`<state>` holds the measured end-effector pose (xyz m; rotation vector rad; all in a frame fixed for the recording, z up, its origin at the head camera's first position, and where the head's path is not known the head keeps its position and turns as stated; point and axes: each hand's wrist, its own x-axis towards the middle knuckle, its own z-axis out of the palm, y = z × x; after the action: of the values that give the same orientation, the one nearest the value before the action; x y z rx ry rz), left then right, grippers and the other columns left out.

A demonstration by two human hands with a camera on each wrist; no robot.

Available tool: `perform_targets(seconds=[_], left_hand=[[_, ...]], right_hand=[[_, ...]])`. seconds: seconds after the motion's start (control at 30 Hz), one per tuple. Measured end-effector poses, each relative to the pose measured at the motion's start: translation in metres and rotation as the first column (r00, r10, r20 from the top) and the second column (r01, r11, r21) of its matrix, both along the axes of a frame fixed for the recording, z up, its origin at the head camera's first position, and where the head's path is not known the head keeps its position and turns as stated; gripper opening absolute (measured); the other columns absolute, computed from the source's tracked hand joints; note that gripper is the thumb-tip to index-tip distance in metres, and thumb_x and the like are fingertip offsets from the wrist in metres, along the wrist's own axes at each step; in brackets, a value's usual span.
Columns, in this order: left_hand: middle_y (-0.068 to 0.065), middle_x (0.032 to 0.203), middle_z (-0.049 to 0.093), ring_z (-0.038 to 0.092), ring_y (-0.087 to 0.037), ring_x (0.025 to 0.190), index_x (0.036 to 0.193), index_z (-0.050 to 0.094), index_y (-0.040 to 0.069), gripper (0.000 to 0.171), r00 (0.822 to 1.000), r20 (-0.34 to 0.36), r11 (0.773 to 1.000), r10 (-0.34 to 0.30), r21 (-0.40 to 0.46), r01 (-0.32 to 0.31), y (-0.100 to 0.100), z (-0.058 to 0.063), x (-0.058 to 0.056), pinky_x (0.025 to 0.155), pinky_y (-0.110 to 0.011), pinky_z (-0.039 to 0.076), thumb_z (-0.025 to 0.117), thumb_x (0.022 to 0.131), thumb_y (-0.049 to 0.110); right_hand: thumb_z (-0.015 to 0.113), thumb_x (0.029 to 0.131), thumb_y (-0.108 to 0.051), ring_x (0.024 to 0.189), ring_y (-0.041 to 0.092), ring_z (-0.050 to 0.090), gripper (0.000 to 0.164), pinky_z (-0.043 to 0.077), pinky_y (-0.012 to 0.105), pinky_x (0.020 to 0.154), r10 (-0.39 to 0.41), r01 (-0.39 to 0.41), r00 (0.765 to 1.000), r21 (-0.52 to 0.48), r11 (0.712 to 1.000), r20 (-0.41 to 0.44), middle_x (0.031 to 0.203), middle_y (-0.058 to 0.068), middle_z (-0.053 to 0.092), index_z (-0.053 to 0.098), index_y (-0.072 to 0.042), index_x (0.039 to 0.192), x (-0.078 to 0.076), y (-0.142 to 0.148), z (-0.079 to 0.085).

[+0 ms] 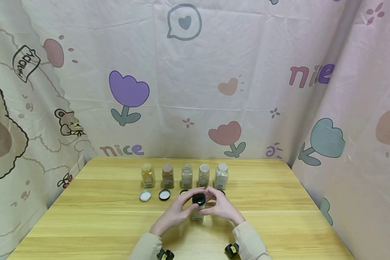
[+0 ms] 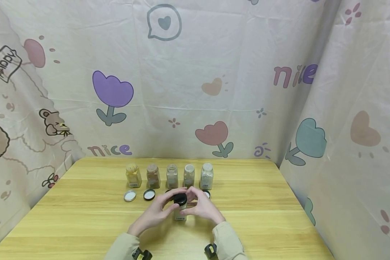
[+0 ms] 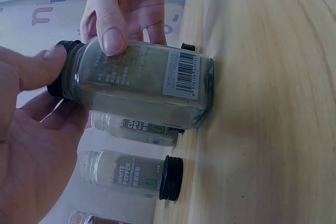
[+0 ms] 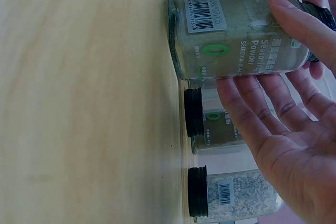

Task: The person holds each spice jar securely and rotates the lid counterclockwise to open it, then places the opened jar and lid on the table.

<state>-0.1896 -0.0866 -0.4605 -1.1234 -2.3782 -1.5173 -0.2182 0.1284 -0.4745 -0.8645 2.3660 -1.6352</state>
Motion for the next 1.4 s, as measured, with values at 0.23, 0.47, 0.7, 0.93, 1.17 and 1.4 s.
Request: perform_targets(seconds=[0.23, 0.47, 0.7, 0.93, 1.17, 1.4], left_hand=[[-0.006, 0.132, 0.063, 0.061, -0.026, 0.122, 0.135, 0.06, 0.011, 0.045, 0.991, -0.061, 0.993, 0.12, -0.002, -0.12, 0.0037, -0.0021, 0.0001, 0.108, -0.042, 0.053, 0.071, 0.092, 0.016], [-0.014, 0.146, 0.055, 0.053, -0.036, 0.134, 0.139, 0.057, 0.006, 0.046, 0.996, -0.05, 0.997, 0.074, -0.02, -0.075, 0.0019, -0.0007, 0.0007, 0.112, -0.053, 0.047, 0.066, 0.097, 0.02], [-0.016, 0.144, 0.057, 0.054, -0.036, 0.133, 0.139, 0.056, 0.003, 0.043, 0.998, -0.054, 1.0, 0.012, -0.006, -0.013, 0.0003, 0.001, 0.0007, 0.113, -0.045, 0.048, 0.061, 0.097, 0.007], [-0.009, 0.125, 0.061, 0.061, -0.025, 0.116, 0.131, 0.064, 0.005, 0.043, 0.986, -0.098, 0.991, 0.134, 0.024, -0.133, 0.0072, -0.0034, 0.0004, 0.103, -0.037, 0.055, 0.073, 0.09, 0.016], [-0.014, 0.145, 0.054, 0.053, -0.035, 0.134, 0.14, 0.056, 0.005, 0.047, 0.995, -0.046, 0.996, 0.088, -0.018, -0.089, 0.0021, -0.0019, 0.0001, 0.112, -0.051, 0.048, 0.066, 0.097, 0.021], [-0.014, 0.145, 0.058, 0.055, -0.035, 0.133, 0.142, 0.054, 0.005, 0.046, 0.998, -0.054, 0.999, 0.032, -0.035, -0.033, -0.0018, -0.0011, -0.001, 0.112, -0.048, 0.049, 0.062, 0.098, 0.014]], right_hand=[[0.087, 0.075, -0.008, 0.094, 0.008, 0.064, 0.046, 0.06, 0.025, 0.091, 0.008, -0.008, 1.0, -0.003, 1.0, 0.003, 0.101, 0.011, 0.065, 0.058, -0.004, 0.11, 0.0001, 0.0013, -0.0003], [0.086, 0.077, -0.009, 0.094, 0.007, 0.064, 0.045, 0.061, 0.029, 0.092, 0.009, -0.009, 1.0, -0.004, 1.0, 0.001, 0.103, 0.011, 0.066, 0.057, -0.004, 0.111, -0.0004, 0.0006, -0.0001], [0.087, 0.076, -0.009, 0.095, 0.009, 0.064, 0.045, 0.06, 0.028, 0.093, 0.011, -0.011, 1.0, -0.001, 1.0, -0.009, 0.102, 0.011, 0.065, 0.057, -0.004, 0.109, -0.0002, 0.0004, -0.0002], [0.087, 0.076, -0.011, 0.094, 0.007, 0.064, 0.045, 0.059, 0.025, 0.091, 0.008, -0.008, 1.0, 0.011, 1.0, 0.006, 0.102, 0.01, 0.065, 0.058, -0.007, 0.111, 0.0015, 0.0019, 0.0018], [0.087, 0.077, -0.012, 0.094, 0.008, 0.064, 0.046, 0.059, 0.026, 0.091, 0.0, 0.0, 1.0, 0.017, 1.0, 0.008, 0.103, 0.008, 0.066, 0.059, -0.007, 0.113, 0.0007, 0.0015, 0.0014], [0.087, 0.076, -0.01, 0.096, 0.011, 0.064, 0.046, 0.06, 0.028, 0.092, 0.004, -0.004, 1.0, 0.006, 1.0, 0.001, 0.102, 0.009, 0.064, 0.056, -0.005, 0.109, 0.0007, 0.0004, 0.0009]])
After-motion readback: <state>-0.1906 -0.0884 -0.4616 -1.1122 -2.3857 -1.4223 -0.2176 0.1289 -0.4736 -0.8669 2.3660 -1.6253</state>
